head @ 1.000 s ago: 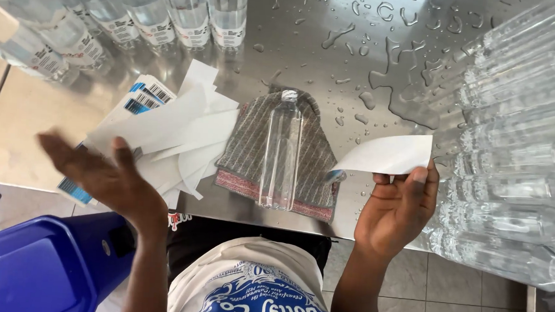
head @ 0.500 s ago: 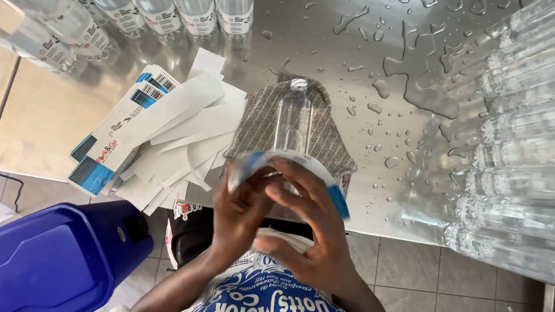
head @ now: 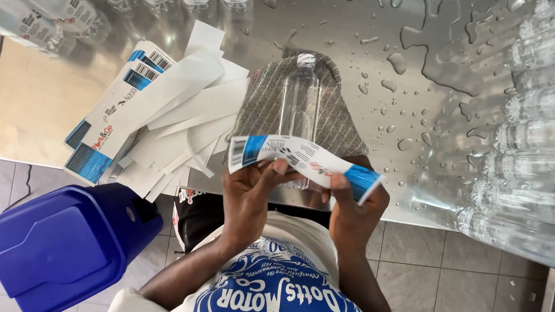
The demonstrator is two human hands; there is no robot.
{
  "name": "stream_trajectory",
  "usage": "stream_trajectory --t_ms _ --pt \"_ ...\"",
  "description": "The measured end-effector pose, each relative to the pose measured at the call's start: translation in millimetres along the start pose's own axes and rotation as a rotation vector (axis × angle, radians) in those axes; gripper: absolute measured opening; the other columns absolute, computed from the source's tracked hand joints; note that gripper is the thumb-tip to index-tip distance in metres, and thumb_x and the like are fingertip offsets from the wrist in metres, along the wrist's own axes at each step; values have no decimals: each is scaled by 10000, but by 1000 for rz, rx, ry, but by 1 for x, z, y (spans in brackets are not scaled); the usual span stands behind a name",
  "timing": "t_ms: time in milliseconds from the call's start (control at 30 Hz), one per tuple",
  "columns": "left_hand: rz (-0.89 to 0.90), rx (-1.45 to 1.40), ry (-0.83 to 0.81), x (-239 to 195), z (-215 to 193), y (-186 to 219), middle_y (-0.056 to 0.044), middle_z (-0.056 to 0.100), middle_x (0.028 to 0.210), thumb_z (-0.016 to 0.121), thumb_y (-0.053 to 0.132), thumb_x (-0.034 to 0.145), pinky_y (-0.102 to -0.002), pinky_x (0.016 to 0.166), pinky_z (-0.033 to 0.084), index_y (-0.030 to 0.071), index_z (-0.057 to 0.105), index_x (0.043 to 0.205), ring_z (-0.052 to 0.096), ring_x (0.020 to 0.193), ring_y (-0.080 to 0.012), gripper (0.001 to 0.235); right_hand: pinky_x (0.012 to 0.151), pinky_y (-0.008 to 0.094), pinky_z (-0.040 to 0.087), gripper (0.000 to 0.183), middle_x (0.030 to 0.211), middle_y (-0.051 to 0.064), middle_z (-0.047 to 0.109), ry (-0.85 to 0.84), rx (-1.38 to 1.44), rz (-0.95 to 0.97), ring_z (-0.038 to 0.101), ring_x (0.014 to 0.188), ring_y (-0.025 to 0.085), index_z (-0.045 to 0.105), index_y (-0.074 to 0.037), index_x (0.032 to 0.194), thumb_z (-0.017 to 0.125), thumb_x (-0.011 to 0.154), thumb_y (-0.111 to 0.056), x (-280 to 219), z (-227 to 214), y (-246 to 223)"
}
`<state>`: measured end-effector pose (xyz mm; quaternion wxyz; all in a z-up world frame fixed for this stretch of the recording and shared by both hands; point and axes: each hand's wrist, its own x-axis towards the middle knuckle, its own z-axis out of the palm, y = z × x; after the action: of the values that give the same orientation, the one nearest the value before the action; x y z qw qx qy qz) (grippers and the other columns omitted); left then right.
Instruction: The person repeatedly picks up clear plastic water bottles, applies printed labels around their midsections, and places them on a stainless steel counter. The person uses both hands to align and smooth each label before moving the bottle to a growing row of labeled bottles.
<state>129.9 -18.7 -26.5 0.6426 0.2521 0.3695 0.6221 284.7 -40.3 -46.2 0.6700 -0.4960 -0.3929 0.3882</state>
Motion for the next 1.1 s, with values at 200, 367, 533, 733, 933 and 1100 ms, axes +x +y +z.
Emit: stream_trajectory --t_ms 200,367,533,733,933,1100 --pt "29 290 -216 19 -26 18 -179 683 1186 869 91 907 -373 847 628 0 723 1310 711 899 -193 438 711 393 622 955 1070 251 725 -203 -130 -6 717 913 280 688 99 1222 562 935 -803 14 -40 -5" --pt "-99 369 -536 18 -13 42 -166 538 1428 904 86 864 -305 794 625 40 620 1537 686 963 -194 731 767 459 655 516 1003 225 774 -327 -186 124 763 916 280 742 93 1176 913 845 -264 15 -21 -20" --pt "-225 92 -490 31 -24 42 -233 618 1407 696 323 1045 -403 787 706 20 364 1663 797 998 -311 764 741 317 566 183 934 87 691 -1 169 202 660 855 139 709 18 1067 770 895 31 10 -34 8" --pt "-128 272 -324 8 -49 -11 -233 798 1070 681 -55 971 -413 874 655 -82 700 1293 806 931 -287 324 699 258 598 163 814 -49 587 184 370 220 581 718 33 635 -61 1071 683 969 57 12 19 -27" --pt "-7 148 -130 -5 -40 -18 -200 762 1150 817 76 969 -353 789 685 -15 717 1199 793 790 -207 267 843 356 643 154 942 73 757 182 191 153 695 851 109 725 -20 1108 762 969 35 -17 -17 41" --pt "85 436 86 2 -55 -40 -36 694 635 937 141 903 -234 720 563 25 765 889 598 659 -23 208 932 353 572 163 992 88 762 159 -116 34 678 951 99 742 -48 1085 841 973 -113 -10 -7 30"
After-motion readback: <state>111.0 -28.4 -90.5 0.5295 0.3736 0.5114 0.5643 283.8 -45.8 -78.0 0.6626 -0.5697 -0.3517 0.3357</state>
